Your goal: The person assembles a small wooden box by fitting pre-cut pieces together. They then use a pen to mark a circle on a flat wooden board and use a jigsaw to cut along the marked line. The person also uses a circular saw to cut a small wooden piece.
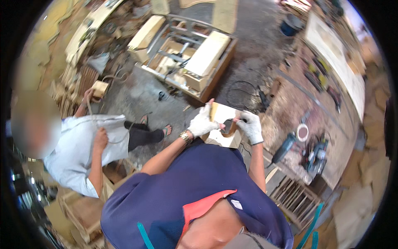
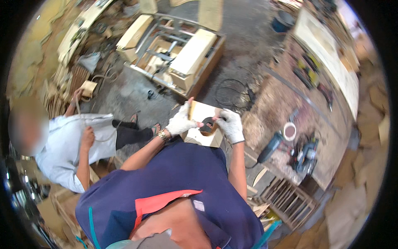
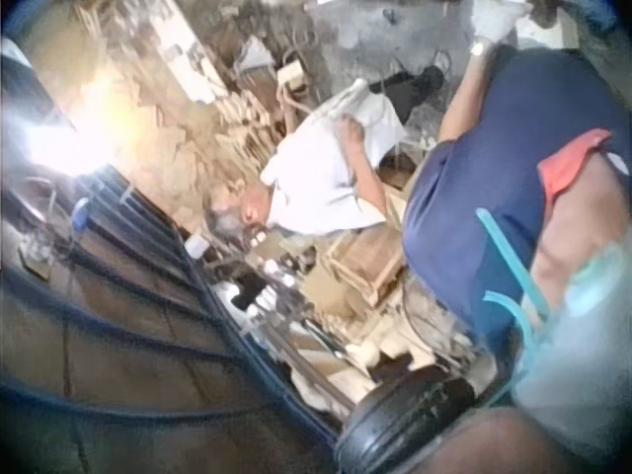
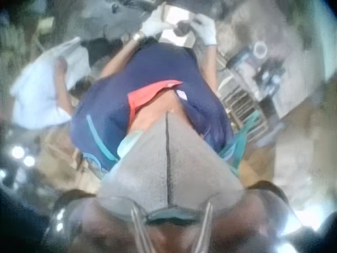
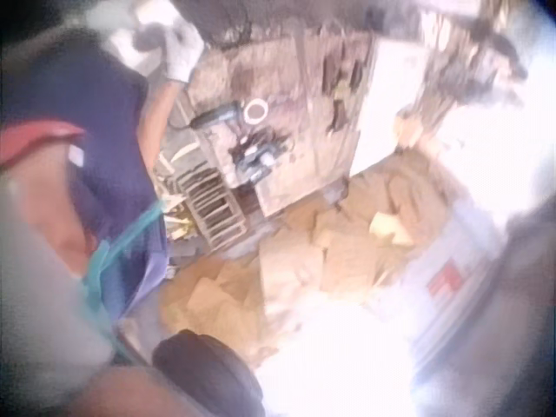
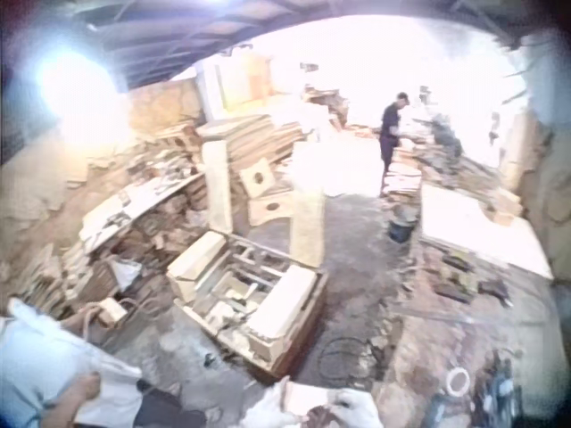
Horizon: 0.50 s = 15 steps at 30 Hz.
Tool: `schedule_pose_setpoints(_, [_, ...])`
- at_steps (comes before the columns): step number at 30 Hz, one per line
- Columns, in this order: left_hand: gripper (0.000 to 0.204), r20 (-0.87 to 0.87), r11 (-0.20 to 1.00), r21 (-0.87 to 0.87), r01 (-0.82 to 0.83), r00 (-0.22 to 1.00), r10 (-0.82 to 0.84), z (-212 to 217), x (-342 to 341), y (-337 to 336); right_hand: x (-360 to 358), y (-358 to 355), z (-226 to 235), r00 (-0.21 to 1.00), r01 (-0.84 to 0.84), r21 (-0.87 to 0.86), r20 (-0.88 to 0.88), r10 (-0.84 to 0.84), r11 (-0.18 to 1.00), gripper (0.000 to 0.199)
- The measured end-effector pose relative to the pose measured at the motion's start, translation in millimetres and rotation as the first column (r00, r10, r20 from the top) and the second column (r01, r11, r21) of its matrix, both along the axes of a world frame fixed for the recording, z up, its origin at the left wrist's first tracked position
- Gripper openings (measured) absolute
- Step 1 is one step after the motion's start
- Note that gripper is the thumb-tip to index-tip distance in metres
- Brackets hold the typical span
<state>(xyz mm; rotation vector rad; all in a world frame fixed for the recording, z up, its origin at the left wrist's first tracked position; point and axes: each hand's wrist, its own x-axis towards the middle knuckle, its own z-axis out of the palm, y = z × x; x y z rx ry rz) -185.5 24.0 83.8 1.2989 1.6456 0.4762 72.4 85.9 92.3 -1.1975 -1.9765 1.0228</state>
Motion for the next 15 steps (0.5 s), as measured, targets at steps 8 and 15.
schedule_pose_setpoints(8, [0.135, -0.072, 0.998, -0.052, 0.035, 0.997, -0.039, 15, -1, 135, -4, 122, -24, 0.998, 0.046, -0.088, 0.056, -0.041, 0.995, 0.017])
schedule_pose_setpoints(15, [0.135, -0.043, 0.988, -0.066, 0.138, 0.989, -0.141, -3, -2, 299, 19, 271, -16, 0.937, -0.212, -0.228, 0.229, 0.263, 0.95, 0.024])
